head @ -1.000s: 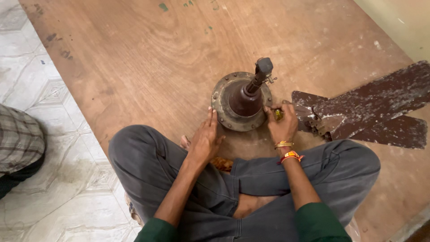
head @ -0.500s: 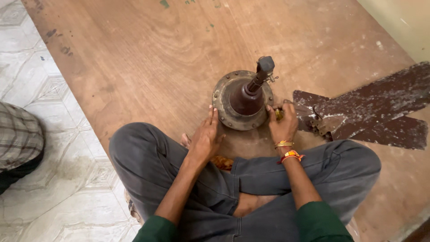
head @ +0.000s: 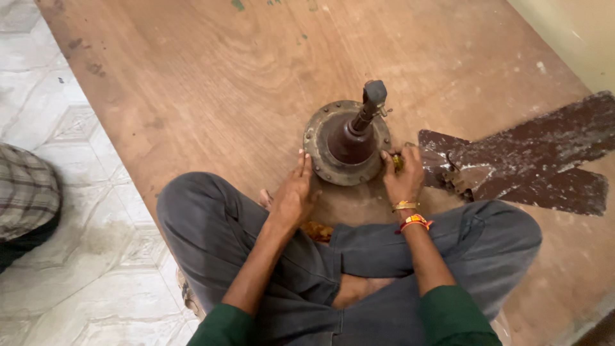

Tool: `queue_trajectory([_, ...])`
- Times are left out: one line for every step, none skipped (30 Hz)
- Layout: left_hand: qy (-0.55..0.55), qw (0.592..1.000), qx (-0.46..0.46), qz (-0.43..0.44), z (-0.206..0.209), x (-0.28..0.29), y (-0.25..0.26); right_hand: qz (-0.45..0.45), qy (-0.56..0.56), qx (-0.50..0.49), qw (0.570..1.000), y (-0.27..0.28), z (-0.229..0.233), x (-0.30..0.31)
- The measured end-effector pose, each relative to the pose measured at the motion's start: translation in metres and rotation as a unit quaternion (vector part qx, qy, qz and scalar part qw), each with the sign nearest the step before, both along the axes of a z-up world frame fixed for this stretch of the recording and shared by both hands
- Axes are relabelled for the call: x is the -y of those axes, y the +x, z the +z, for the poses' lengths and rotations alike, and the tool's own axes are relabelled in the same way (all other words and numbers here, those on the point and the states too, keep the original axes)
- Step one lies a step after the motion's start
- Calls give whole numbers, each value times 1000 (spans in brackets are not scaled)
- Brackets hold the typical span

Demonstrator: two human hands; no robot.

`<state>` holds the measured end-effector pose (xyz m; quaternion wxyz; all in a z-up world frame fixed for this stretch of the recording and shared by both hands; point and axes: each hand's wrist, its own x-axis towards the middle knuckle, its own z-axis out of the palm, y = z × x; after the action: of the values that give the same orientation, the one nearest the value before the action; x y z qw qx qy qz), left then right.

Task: The person sits on the floor and uses a screwdriver to tighten screws on the central hub of a ceiling fan. The fan blades are detached and lying on the floor nearby. The person works methodically around the hub, securing each screw.

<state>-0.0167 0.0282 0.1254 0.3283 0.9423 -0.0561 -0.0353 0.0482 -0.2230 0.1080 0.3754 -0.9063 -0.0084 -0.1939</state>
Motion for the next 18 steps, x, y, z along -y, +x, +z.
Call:
queue_trajectory([4,1000,2,1,0,0,0,12,-15,6,1000,-1,0,0])
queue_trajectory([9,1000,3,2,1,-1,0,23,-29,12,999,-1,0,-1])
queue_trajectory([11,1000,0,2,1,-1,0,32,-22,12,999,-2,2,-2])
queue_trajectory([12,1000,-3,1,1,-1,0,42,-15,12,999,-4,3,-3])
queue_trajectory([14,1000,-6,2,1,-2,0,51,-8,11,999,-5,5,-4])
queue_trajectory([8,1000,6,0,1,-1,0,43,-10,19,999,-5,8,-3])
queue_trajectory([3,1000,18,-1,0,-1,-1,35,-10,26,999,-4,9,-4])
queue_trajectory([-3,1000,30,-3,0,-2,-1,27,-11,33,999,-3,11,-5])
queue_trajectory([2,1000,28,-4,0,-2,0,14,-8,18,1000,-1,11,-6])
queue_trajectory([7,1000,26,-4,0,-3,1,1,-6,4,1000,0,11,-7])
queue_trajectory([11,1000,22,-5,0,-1,0,-12,-4,-12,1000,0,11,-5])
queue_trajectory([14,1000,12,-4,0,-1,-2,-8,-4,-16,1000,-1,10,-5])
queue_trajectory([18,1000,4,-4,0,-1,0,-5,-3,-17,1000,0,9,-5])
queue_trajectory([21,1000,-4,-5,1,-1,2,-3,-2,-18,1000,0,8,-4])
queue_trajectory([19,1000,-6,-3,1,-1,2,11,-11,0,1000,-2,7,-3])
queue_trajectory([18,1000,-8,0,2,-1,2,26,-20,17,999,-4,7,-3])
queue_trajectory([17,1000,-10,3,2,-1,1,42,-29,35,998,-5,6,-4])
queue_trajectory([18,1000,-12,5,1,-1,0,35,-14,20,999,-6,7,-5])
